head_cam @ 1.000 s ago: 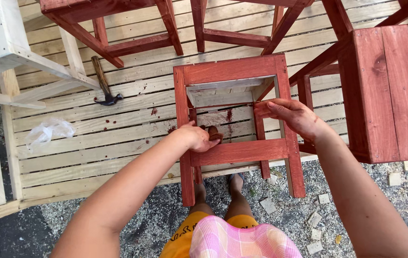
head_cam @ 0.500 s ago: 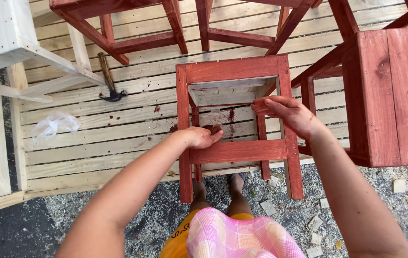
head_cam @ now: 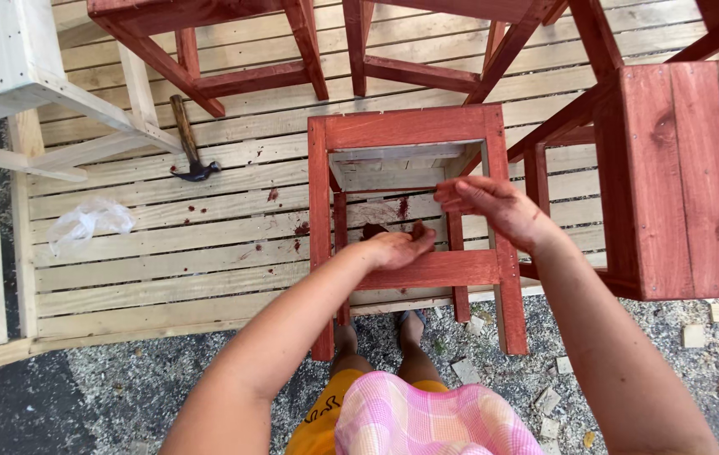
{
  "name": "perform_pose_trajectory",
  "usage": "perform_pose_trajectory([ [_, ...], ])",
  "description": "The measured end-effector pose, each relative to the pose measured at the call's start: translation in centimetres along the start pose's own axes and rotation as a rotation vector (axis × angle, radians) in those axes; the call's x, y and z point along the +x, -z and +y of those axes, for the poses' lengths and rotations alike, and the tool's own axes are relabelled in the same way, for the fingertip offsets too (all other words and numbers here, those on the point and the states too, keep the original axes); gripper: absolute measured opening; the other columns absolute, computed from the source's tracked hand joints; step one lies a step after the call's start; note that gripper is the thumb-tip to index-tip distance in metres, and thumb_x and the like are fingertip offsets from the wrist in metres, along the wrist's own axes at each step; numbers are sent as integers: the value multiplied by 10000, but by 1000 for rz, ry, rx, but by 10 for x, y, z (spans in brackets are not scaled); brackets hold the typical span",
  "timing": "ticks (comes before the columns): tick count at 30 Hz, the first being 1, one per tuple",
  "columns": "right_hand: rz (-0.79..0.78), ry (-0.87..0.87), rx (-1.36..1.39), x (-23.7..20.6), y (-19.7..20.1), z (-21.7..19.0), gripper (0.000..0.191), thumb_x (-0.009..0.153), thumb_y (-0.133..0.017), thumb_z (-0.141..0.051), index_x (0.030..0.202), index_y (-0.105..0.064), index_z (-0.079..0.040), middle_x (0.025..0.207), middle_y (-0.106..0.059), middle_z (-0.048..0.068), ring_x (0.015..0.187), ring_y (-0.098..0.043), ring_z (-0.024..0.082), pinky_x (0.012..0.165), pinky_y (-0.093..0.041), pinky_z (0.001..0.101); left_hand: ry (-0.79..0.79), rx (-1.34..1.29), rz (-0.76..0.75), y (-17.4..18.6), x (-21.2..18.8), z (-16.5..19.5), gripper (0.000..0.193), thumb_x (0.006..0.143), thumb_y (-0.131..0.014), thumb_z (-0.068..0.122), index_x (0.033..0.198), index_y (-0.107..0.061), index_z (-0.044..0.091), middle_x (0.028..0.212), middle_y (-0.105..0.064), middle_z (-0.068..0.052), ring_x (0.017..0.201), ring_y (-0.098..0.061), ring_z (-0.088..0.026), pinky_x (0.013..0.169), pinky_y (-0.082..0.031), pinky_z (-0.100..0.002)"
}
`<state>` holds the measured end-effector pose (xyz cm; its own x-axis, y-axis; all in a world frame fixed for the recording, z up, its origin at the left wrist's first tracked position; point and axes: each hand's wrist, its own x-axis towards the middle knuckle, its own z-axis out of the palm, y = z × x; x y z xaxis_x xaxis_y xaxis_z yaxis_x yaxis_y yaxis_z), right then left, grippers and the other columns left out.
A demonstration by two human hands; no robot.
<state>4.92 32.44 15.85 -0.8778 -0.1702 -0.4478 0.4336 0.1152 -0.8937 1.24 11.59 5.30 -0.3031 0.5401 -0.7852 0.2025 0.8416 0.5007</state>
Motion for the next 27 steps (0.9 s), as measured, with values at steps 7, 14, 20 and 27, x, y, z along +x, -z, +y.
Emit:
perform_pose_trajectory([
  [7, 68, -69, -116, -27, 42, 5, 451, 1050, -453, -311, 1349, -630, -24, 1279, -719, 104, 1252, -641, 211, 1104, -461, 384, -197, 340, -83, 0, 23, -9, 973, 975, -90, 709, 1316, -681, 16, 1362, -640, -226, 1331, -555, -346, 1214, -314, -428],
  [14, 79, -1, 15, -40, 55, 31, 439, 1054, -466, -287, 1364, -617, -17, 1287, -715, 118, 1247, -647, 224, 1113, -477, 382, -128, 97, -51, -21, 60, 40, 1006, 990, -156, 741, 1257, -730, -42, 1316, -675, -236, 1291, -598, -356, 1158, -407, -392],
  [20, 65, 0, -45, -49, 68, 29, 453, 1046, -473, -298, 1372, -615, -16, 1301, -708, 124, 1254, -640, 211, 1108, -470, 377, -119, 104, -38, -19, 56, 91, 1031, 989, -52, 739, 1340, -679, 0, 1440, -635, -210, 1407, -524, -337, 1192, -354, -408],
  [27, 134, -26, -67, -59, 87, 15, 448, 1043, -471, -308, 1356, -624, -26, 1331, -695, 98, 1249, -646, 206, 1110, -478, 379, -137, 208, -152, -25, 82, 107, 990, 933, -35, 753, 1474, -542, 97, 1580, -455, -137, 1496, -374, -319, 1211, -306, -435],
])
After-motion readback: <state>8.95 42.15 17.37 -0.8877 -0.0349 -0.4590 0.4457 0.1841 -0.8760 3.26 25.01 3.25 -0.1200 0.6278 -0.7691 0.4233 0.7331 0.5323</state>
